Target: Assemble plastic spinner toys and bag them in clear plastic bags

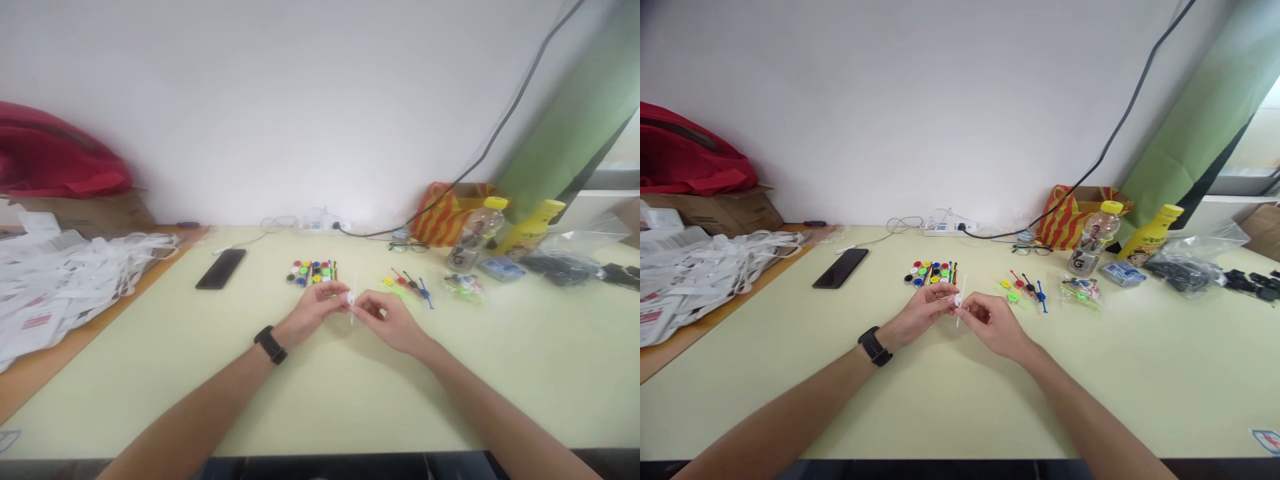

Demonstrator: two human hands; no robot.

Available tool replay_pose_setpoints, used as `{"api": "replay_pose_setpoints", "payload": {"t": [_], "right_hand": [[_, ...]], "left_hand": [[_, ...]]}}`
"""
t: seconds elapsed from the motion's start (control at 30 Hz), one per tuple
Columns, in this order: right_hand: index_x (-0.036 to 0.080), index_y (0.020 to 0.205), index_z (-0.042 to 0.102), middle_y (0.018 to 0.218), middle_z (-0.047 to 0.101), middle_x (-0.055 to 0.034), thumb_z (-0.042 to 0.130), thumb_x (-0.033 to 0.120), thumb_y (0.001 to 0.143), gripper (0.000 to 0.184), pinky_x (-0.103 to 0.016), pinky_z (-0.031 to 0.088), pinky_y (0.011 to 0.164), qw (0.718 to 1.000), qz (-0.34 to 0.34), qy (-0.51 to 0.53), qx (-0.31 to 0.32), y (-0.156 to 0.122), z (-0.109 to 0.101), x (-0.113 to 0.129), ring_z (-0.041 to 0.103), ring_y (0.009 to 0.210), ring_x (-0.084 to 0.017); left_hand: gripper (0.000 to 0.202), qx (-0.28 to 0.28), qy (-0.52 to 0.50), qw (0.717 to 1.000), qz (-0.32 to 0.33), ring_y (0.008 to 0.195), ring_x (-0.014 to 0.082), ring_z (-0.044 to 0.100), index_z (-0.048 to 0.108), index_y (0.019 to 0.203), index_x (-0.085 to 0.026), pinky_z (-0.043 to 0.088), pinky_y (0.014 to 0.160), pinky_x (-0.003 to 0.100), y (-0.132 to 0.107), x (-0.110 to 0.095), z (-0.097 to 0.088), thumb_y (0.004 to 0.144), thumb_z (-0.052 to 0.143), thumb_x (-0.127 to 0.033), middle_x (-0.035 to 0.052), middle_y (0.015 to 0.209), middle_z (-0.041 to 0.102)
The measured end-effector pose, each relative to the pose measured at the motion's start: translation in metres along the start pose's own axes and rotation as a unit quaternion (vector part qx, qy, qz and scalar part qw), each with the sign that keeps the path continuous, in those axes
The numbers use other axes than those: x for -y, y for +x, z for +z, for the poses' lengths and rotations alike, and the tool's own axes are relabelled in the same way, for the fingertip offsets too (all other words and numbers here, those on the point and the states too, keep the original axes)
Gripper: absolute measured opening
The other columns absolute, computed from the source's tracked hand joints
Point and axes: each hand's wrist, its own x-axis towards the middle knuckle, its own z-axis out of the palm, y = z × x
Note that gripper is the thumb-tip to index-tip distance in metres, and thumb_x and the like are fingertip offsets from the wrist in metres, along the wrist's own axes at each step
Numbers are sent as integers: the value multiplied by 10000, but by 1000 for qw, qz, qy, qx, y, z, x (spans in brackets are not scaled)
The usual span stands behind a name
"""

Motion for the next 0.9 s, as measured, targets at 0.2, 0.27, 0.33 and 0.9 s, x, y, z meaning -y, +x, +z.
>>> {"api": "replay_pose_setpoints", "payload": {"t": [0.2, 0.27, 0.33, 0.9], "right_hand": [[203, 899, 680, 689, 577, 7, 595, 457, 966, 276, -264, 357, 543, 1000, -12, 27, 8, 0, -2, 2, 431, 587, -124], [209, 908, 678, 676, 563, 10, 588, 483, 966, 294, -266, 361, 541, 1000, -10, 29, 4, 0, -2, 2, 439, 590, -131], [214, 911, 666, 674, 563, 8, 587, 515, 959, 315, -270, 366, 539, 1000, -3, 30, -7, 0, -2, 1, 451, 593, -137], [249, 1176, 575, 785, 544, 26, 566, 538, 966, 358, -262, 350, 525, 982, 53, 145, -104, 1, 0, -7, 402, 563, -121]], "left_hand": [[277, -1, 4, 1000, 3, 801, 128, 654, 762, 980, -152, 522, 799, 277, 0, 0, 1, 770, 874, -292, 37, 891, 700], [284, -1, 2, 1000, 6, 801, 132, 658, 761, 973, -149, 517, 799, 280, 0, 0, 2, 761, 880, -297, 39, 889, 703], [296, 2, 1, 1000, 4, 779, 133, 660, 759, 975, -148, 512, 800, 288, 0, -1, 2, 754, 884, -303, 39, 868, 708], [319, -20, 18, 999, 26, 765, 143, 661, 752, 989, -140, 510, 785, 293, 2, 0, -2, 750, 885, -304, 49, 856, 707]]}}
